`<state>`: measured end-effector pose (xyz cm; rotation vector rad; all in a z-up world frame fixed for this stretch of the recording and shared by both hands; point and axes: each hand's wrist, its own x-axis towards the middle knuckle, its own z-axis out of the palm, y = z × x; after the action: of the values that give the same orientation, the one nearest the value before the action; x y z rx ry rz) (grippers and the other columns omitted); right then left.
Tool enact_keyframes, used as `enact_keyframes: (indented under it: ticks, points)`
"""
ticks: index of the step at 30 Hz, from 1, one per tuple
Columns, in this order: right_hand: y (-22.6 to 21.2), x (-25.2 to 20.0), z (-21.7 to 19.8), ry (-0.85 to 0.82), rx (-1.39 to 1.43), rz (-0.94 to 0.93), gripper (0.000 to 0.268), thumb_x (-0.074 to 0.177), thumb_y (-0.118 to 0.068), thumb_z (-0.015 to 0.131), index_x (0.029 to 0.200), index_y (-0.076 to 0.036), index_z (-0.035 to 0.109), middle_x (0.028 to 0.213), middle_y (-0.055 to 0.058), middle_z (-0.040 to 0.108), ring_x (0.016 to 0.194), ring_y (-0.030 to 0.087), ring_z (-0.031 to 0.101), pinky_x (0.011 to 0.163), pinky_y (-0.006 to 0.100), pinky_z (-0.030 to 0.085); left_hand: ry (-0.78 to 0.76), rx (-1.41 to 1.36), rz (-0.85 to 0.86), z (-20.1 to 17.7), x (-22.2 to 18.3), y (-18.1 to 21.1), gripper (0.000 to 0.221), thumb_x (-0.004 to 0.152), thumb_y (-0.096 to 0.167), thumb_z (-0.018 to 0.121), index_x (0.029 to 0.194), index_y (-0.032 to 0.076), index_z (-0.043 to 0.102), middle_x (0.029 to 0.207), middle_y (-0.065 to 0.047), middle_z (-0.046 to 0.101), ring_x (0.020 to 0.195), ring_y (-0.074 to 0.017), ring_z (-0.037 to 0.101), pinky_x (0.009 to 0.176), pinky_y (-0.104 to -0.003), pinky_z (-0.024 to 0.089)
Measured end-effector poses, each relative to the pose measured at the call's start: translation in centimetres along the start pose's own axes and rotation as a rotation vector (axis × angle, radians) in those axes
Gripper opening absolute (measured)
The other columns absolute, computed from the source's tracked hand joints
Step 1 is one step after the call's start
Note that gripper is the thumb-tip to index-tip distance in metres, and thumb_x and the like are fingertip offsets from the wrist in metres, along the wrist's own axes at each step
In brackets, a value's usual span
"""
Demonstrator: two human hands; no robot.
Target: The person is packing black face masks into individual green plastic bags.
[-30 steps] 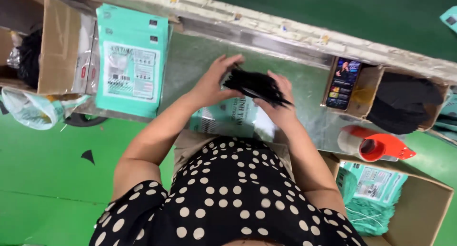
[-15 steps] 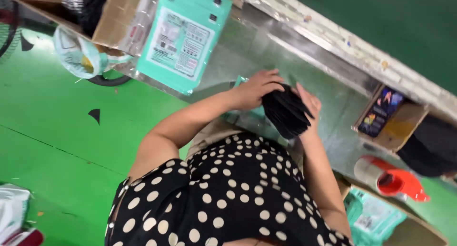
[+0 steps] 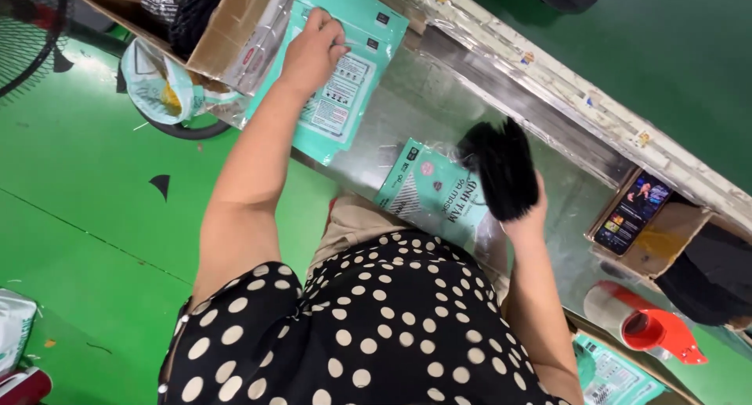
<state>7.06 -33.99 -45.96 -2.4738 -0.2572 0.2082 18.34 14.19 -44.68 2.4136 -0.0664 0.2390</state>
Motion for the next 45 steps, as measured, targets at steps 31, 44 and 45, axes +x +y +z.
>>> enact_keyframes:
  ticks: [31, 44, 45]
  points:
    - [-9.1, -1.2, -2.8, -0.027, 0.808, -0.001, 0.042, 0.095, -0.003, 0.069, 0.136, -0.001, 0.065, 0.133, 0.013, 0.067, 0.122, 0.024, 0.061, 0.108, 0.040, 0.047, -0.050, -0.359, 0.441, 1.4, -4.4, 20.8, 0.002, 0.093, 0.013, 0.073, 0.094, 0.015, 0.072, 0.101, 0.001, 0.073, 0.109, -0.0212, 0.065, 0.104, -0.043, 0.036]
    - [-10.8, -0.7, -6.3, 0.033, 0.167, -0.159, 0.023, 0.085, -0.008, 0.078, 0.104, -0.002, 0.068, 0.107, 0.016, 0.064, 0.106, 0.031, 0.063, 0.089, 0.039, 0.052, -0.246, -0.305, 0.516, 1.6, -3.2, 23.4, 0.014, 0.095, 0.021, 0.071, 0.098, 0.010, 0.064, 0.106, -0.003, 0.068, 0.103, -0.0279, 0.063, 0.088, -0.042, 0.041]
    - [-11.3, -1.1, -6.3, 0.034, 0.166, -0.150, 0.023, 0.085, -0.008, 0.078, 0.104, -0.002, 0.068, 0.107, 0.016, 0.064, 0.106, 0.031, 0.063, 0.089, 0.039, 0.052, -0.253, -0.311, 0.518, 1.9, -4.4, 23.7, 0.014, 0.095, 0.021, 0.071, 0.098, 0.010, 0.064, 0.106, -0.003, 0.068, 0.103, -0.0279, 0.063, 0.088, -0.042, 0.041]
